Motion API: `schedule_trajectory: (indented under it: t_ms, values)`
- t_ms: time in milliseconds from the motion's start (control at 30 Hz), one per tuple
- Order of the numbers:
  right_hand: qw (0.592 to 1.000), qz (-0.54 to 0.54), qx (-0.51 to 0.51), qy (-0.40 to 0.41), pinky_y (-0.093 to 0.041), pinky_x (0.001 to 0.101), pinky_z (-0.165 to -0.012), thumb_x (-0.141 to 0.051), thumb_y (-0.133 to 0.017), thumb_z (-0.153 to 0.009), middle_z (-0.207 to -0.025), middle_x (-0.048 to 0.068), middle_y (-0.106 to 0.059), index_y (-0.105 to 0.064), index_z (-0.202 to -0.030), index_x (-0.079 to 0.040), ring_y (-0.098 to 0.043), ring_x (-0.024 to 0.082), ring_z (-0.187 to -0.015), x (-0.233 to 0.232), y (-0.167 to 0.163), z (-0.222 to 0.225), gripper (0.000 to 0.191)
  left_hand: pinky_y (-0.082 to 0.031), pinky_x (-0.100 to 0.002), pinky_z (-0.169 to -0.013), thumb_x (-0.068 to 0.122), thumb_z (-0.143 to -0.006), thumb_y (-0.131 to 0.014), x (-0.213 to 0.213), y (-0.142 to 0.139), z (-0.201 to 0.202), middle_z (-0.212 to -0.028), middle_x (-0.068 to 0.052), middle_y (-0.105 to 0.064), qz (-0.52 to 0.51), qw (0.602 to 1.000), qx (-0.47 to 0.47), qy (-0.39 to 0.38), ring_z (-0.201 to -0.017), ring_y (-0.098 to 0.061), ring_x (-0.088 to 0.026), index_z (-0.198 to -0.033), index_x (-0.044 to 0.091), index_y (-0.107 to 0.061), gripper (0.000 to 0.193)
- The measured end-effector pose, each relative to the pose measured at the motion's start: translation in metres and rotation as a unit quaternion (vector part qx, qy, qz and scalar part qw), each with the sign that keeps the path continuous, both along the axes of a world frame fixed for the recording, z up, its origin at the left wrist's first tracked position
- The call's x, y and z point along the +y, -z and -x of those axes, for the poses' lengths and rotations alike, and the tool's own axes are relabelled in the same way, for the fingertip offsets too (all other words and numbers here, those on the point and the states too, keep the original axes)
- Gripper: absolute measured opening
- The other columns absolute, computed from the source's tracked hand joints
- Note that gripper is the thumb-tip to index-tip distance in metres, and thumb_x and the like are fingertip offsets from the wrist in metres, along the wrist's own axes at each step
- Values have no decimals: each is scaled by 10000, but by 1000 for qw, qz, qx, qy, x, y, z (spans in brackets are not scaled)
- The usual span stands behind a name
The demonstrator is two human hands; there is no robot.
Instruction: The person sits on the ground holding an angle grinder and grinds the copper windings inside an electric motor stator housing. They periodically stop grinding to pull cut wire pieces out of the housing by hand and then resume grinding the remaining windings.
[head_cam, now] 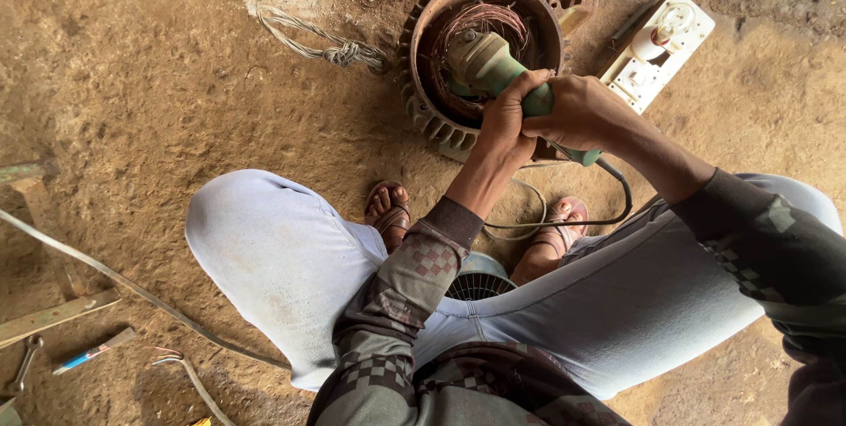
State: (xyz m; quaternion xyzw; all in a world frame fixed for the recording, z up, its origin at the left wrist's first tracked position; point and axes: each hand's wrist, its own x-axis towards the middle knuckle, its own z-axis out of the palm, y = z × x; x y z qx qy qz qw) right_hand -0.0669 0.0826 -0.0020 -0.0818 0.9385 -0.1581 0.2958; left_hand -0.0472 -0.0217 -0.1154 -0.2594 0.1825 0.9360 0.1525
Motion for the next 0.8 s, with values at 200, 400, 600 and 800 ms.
schedule_trajectory:
  t_ms: [200,400,600,800]
  values:
    - [1000,-5,-15,-1,-621,416,-677,-511,-758,-747,-820,163,-753,-743,-992,-36,-754,267,-710,1,3,0,534,-599,-297,-745,82,-784,-816,2,4,0,-943,-42,-658,-2,1000,-5,-8,-822,-669,-146,-1002,29,-635,288]
    - [1000,2,-19,6,-615,421,-676,-493,-762,-731,-814,161,-751,-745,-1009,-53,-749,269,-707,1,3,0,521,-600,-296,-742,76,-781,-817,1,3,0,-949,-44,-662,-1,1000,-5,-9,-828,-670,-150,-992,32,-643,277]
    - [1000,1,-14,-4,-621,399,-667,-463,-773,-737,-819,160,-756,-748,-1003,-42,-756,264,-699,1,2,1,499,-611,-304,-760,78,-778,-818,0,1,0,-956,-54,-664,1,1000,-7,-5,-847,-677,-160,-989,26,-653,273]
    - [999,18,-41,21,-642,390,-665,-447,-753,-749,-828,158,-767,-731,-1044,-53,-774,263,-700,0,0,0,493,-613,-319,-763,84,-777,-821,0,2,-2,-962,-55,-665,6,1000,-7,-8,-853,-677,-169,-1006,20,-649,293]
